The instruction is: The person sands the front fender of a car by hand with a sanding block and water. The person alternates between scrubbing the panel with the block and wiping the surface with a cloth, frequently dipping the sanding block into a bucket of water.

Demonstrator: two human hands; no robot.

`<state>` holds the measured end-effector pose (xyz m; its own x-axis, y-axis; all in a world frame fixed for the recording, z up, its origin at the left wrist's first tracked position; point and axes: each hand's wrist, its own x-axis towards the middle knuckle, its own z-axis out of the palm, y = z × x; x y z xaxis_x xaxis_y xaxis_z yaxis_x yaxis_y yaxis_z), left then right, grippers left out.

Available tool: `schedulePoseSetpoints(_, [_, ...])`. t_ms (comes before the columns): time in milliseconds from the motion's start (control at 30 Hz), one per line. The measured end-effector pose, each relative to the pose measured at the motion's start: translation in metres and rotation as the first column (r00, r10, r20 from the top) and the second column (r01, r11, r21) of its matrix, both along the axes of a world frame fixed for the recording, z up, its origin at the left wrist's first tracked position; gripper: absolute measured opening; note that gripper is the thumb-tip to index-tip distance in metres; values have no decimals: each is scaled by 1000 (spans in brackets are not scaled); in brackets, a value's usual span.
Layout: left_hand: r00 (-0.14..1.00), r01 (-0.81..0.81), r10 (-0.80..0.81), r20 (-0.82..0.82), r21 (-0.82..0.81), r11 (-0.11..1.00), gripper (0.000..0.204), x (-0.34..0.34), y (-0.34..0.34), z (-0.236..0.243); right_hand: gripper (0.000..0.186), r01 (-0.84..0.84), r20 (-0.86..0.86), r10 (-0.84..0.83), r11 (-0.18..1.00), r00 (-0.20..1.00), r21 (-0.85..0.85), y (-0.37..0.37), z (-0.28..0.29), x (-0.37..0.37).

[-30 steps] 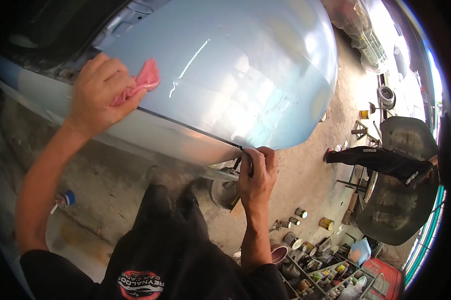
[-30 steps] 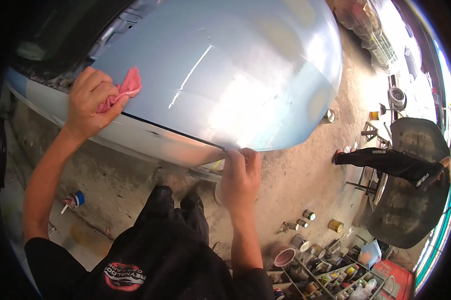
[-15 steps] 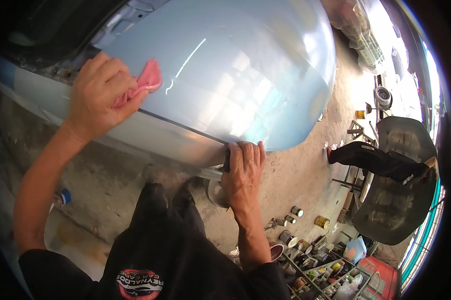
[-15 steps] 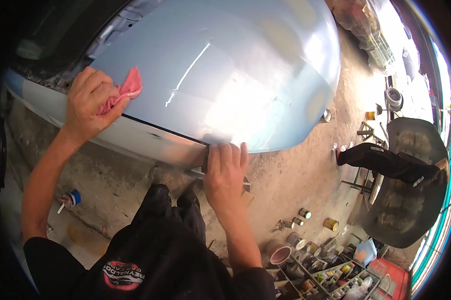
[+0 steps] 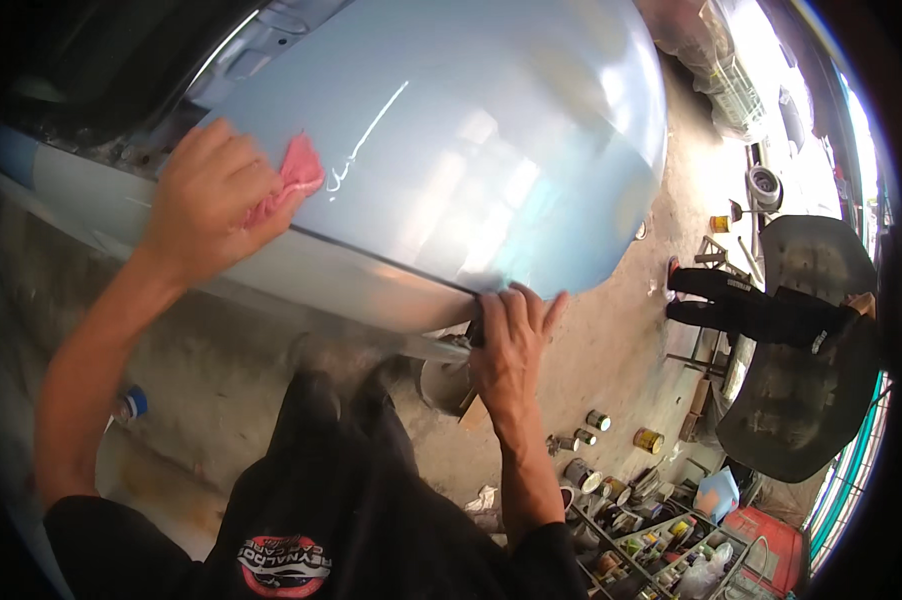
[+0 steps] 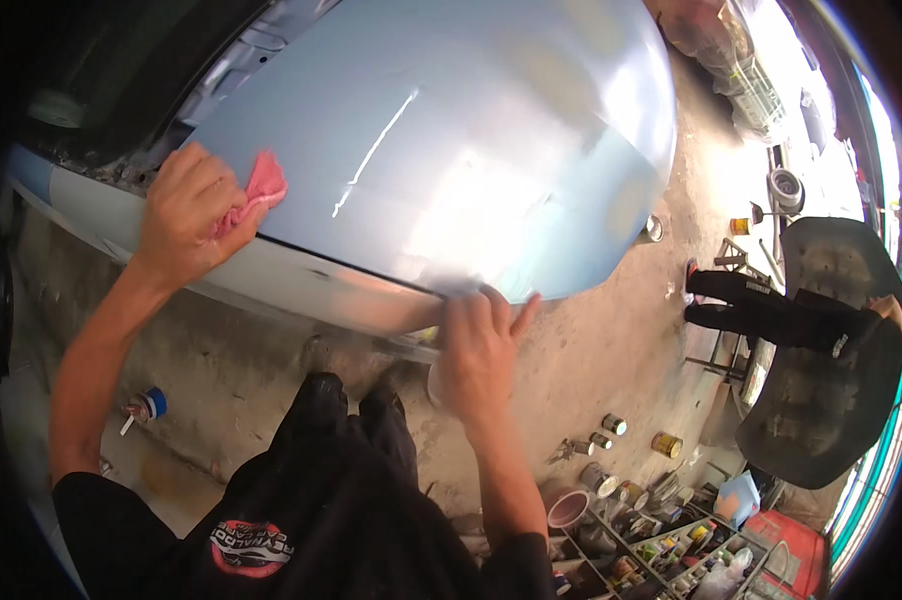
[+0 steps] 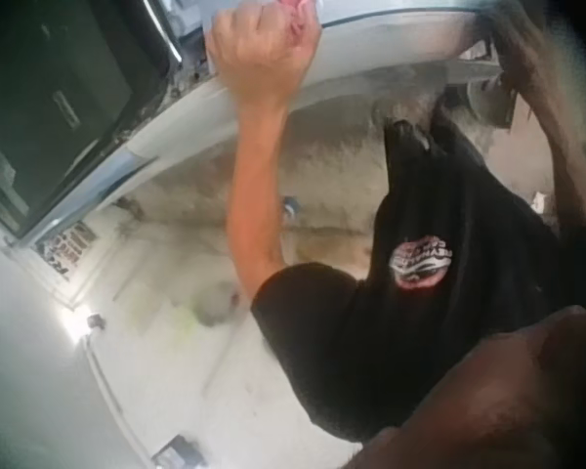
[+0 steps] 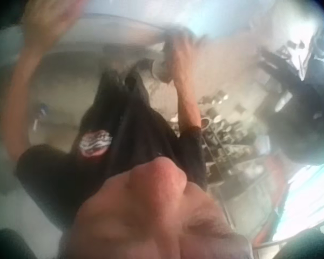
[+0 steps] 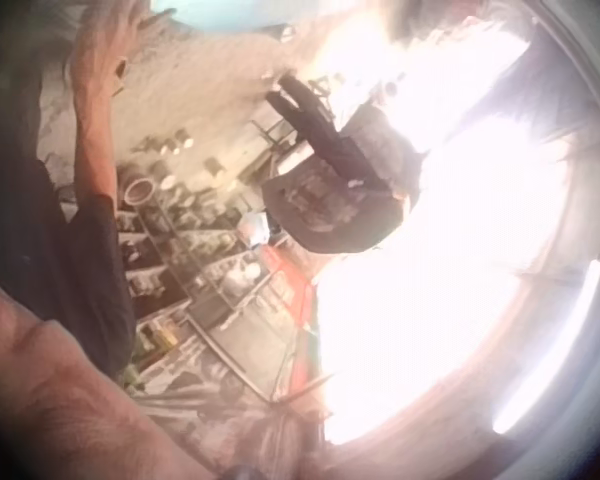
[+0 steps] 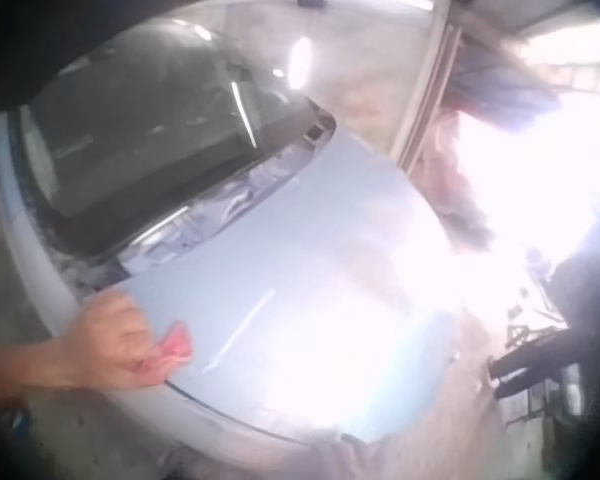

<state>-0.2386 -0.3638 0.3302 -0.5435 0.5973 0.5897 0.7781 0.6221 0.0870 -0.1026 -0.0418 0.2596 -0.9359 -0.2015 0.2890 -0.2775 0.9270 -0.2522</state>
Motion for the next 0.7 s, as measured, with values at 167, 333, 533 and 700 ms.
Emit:
schedulePoseSetpoints(167, [1000, -5, 5, 1, -64, 998, 27, 0, -8, -4, 51, -160, -68, 150, 971, 986, -178, -50, 1, -20])
schedulePoseSetpoints(333, [1000, -10, 11, 26, -45, 999, 27, 9, 3, -9, 36, -31, -49, 26, 994, 998, -108, 5, -16, 7])
schedulePoseSetpoints(533, [1000, -3, 3, -7, -25, 1000, 26, 1, -4, -6, 41, -129, -53, 123, 985, 991, -116, -27, -6, -12])
schedulePoseSetpoints(700, [999, -37, 37, 14, -52, 998, 26, 9, 3, -4, 48, 33, -8, -34, 999, 999, -37, 5, -26, 8])
